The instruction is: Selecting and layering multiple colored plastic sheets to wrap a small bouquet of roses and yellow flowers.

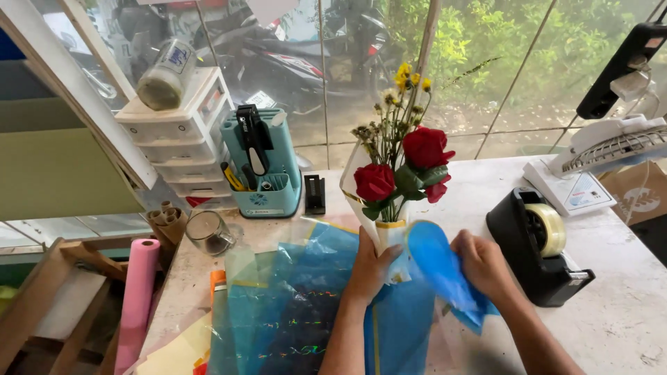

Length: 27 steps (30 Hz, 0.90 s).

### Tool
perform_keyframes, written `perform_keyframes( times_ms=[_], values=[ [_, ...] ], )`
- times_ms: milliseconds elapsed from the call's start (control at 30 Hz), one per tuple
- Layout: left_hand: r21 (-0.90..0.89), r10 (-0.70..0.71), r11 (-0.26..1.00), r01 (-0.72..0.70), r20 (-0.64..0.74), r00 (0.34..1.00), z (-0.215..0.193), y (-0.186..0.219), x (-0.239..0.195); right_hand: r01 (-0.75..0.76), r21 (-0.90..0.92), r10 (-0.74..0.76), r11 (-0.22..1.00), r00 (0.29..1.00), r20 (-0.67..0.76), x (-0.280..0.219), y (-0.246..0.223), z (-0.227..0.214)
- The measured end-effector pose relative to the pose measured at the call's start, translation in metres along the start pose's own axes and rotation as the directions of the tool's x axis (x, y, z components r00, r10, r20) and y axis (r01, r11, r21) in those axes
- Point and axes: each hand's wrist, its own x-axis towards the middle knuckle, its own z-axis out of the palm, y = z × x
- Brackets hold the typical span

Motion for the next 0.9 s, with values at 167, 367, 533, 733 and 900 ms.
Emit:
perform_keyframes(
  times_ms=[167, 367, 533, 733, 900],
  values=[
    [-0.036, 0.022, 0.999, -0.024, -0.056, 0.998, 0.0, -0.025, 0.012, -0.057, -0.131, 0.055, 0.99, 0.998, -0.015, 0.007, -0.017, 0.021],
    [-0.154, 0.169, 0.972, -0.178, -0.068, 0.983, -0.006, -0.055, 0.018, 0.059, -0.005, -0.059, 0.998, 0.993, -0.105, -0.009, 0.008, 0.035],
    [-0.157, 0.159, 0.973, -0.166, -0.062, 0.985, 0.012, -0.063, 0.004, 0.352, 0.002, -0.352, 0.936, 0.936, 0.001, 0.001, 0.032, 0.036],
    [-0.156, 0.141, 0.976, -0.153, -0.086, 0.986, 0.015, -0.057, -0.015, 0.102, -0.117, -0.076, 0.988, 0.976, 0.204, -0.007, 0.041, 0.041],
    [-0.159, 0.119, 0.978, -0.135, -0.106, 0.987, 0.018, -0.032, -0.021, 0.023, -0.099, 0.003, 0.995, 0.968, 0.253, -0.013, 0.035, 0.038]
  ],
)
